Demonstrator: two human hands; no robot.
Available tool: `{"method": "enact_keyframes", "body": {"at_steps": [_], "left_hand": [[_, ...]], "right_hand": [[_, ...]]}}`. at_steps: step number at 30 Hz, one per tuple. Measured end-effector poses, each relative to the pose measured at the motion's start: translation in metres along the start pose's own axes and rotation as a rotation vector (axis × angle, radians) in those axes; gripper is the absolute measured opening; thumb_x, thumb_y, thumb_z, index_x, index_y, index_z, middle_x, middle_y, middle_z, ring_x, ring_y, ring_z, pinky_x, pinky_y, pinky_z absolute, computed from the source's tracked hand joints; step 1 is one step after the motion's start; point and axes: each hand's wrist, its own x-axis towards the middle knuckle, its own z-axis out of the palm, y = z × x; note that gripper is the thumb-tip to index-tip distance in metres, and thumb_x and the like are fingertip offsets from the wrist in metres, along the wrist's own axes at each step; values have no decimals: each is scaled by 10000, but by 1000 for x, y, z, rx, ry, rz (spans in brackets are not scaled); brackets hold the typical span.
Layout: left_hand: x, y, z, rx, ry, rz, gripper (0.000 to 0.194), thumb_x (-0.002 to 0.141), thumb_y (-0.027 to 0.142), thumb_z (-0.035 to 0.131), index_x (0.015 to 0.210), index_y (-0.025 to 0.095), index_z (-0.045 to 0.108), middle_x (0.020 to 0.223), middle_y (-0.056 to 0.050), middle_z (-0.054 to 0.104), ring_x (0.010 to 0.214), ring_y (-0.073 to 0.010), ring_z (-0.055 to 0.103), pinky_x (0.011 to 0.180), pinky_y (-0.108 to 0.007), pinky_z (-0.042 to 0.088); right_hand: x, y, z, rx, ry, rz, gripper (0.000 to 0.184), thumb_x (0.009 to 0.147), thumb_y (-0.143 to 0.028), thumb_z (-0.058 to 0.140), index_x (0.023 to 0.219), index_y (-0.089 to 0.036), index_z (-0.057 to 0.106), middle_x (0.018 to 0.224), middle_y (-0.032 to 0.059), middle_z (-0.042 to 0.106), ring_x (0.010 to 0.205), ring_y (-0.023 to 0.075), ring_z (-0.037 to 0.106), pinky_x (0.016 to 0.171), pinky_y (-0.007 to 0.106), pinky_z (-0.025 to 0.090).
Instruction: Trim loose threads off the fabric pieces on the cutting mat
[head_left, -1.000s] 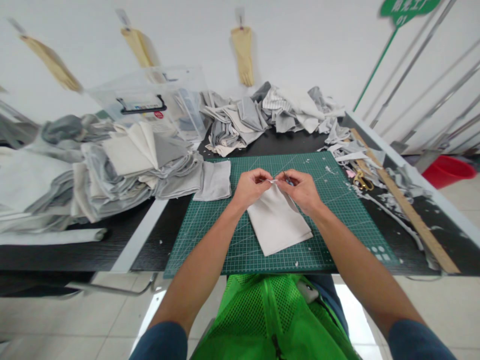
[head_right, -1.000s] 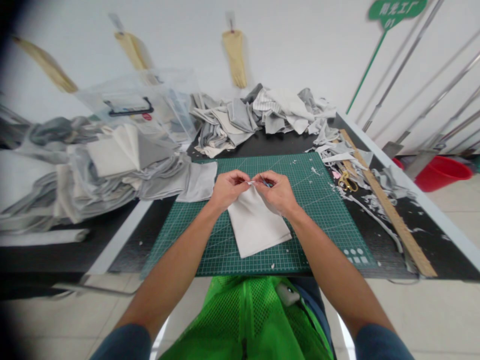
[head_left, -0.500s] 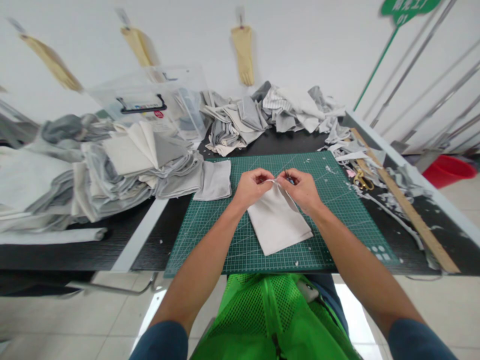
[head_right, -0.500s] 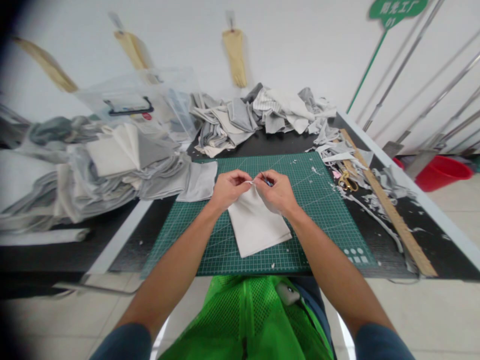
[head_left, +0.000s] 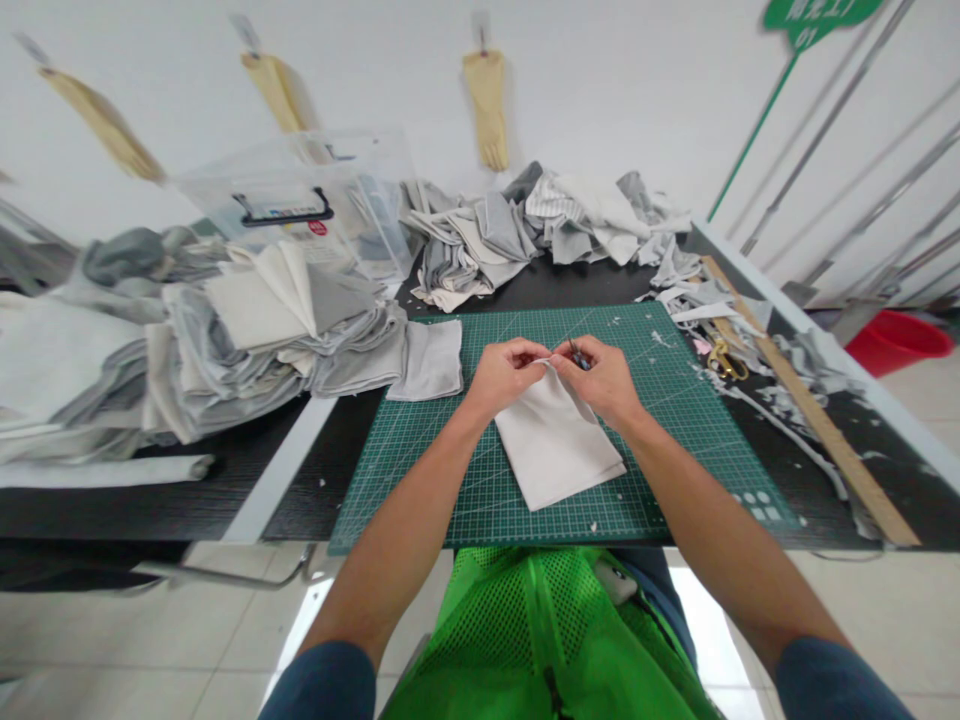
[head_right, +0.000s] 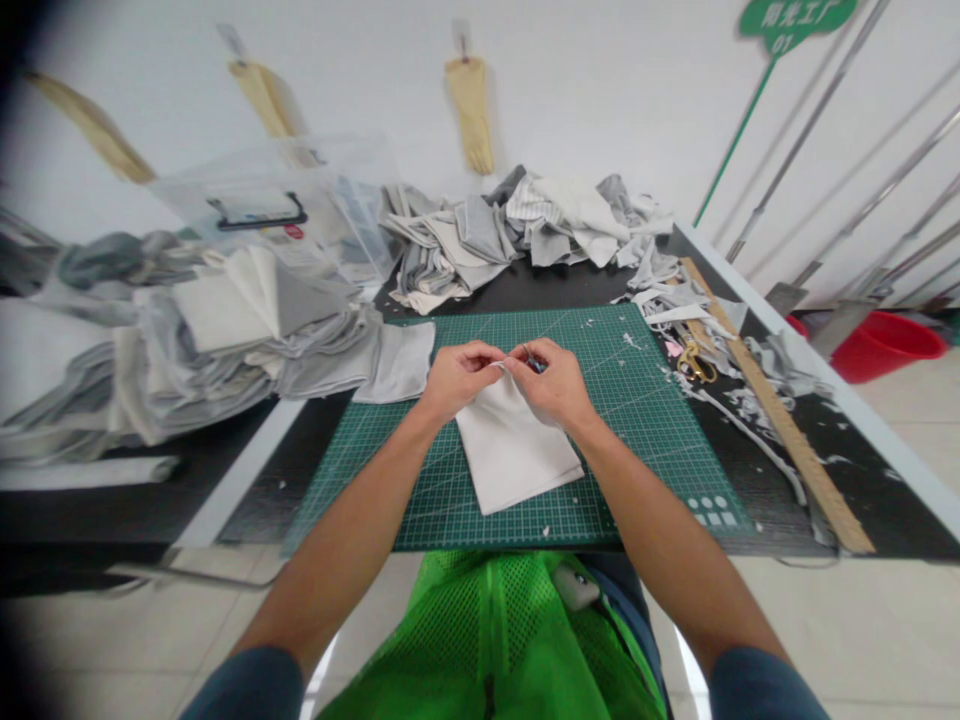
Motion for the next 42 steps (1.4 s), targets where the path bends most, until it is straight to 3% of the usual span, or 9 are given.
{"method": "enact_keyframes", "body": {"at_steps": [4,7,11,17,22,26,32,37,42], "left_hand": [[-1,0,0,-67,-38,-13,184,726,274,771,867,157,783,770,-34,719,690,-133,618,651,-256,475],[-2,4,0,8,-38,-5,213,743,341,790,857,161,789,782,-40,728,691,-136,617,651,-263,471],[-2,8,0,128,-36,36,169,780,340,771,835,185,807,814,-43,749,748,-146,647,702,-273,481],[-1,4,-3,99,23,-17,159,763,334,781,841,200,817,833,-42,766,739,-155,661,685,-280,495],[1,-1,-3,-6,57,-86,192,733,339,802,846,184,811,836,-43,774,719,-155,659,676,-278,504],[2,-3,-2,-72,59,-105,240,722,366,816,865,174,805,833,-43,773,716,-155,656,676,-279,512],[3,-4,-3,-65,68,-113,249,741,394,804,829,162,792,806,-46,758,709,-154,649,673,-273,513],[4,-6,-4,-108,26,-3,220,749,374,810,850,180,793,946,-69,772,889,-181,689,841,-299,534],[3,-9,-5,-168,-47,-26,288,785,434,800,934,188,808,981,-70,787,915,-188,699,897,-323,530]], "right_hand": [[0,4,1,14,2,2,203,869,-379,667,835,-196,747,796,17,691,737,162,573,691,299,436],[0,7,3,67,1,-2,214,881,-389,646,844,-198,736,815,20,698,760,168,583,688,297,434],[-1,8,5,144,-7,45,247,881,-430,651,852,-193,713,785,12,666,694,146,529,626,276,407],[0,3,2,160,92,90,315,904,-505,639,814,-204,656,679,-7,568,623,134,451,576,270,380],[-1,4,-3,53,-23,-6,324,934,-495,611,1015,-196,705,853,27,666,692,143,530,647,284,447],[-3,10,2,-43,-27,-118,400,943,-475,602,1241,-220,682,1131,90,722,917,209,660,819,356,528],[-4,9,3,-146,-9,-156,307,912,-402,662,1155,-226,727,1060,78,760,887,214,689,824,362,551],[-3,8,0,-87,-28,-222,300,909,-374,681,1159,-221,745,1052,77,758,892,201,684,806,346,551],[-2,7,-1,-37,-28,-240,290,910,-361,696,1163,-236,760,1084,78,760,977,209,691,883,374,555]]}}
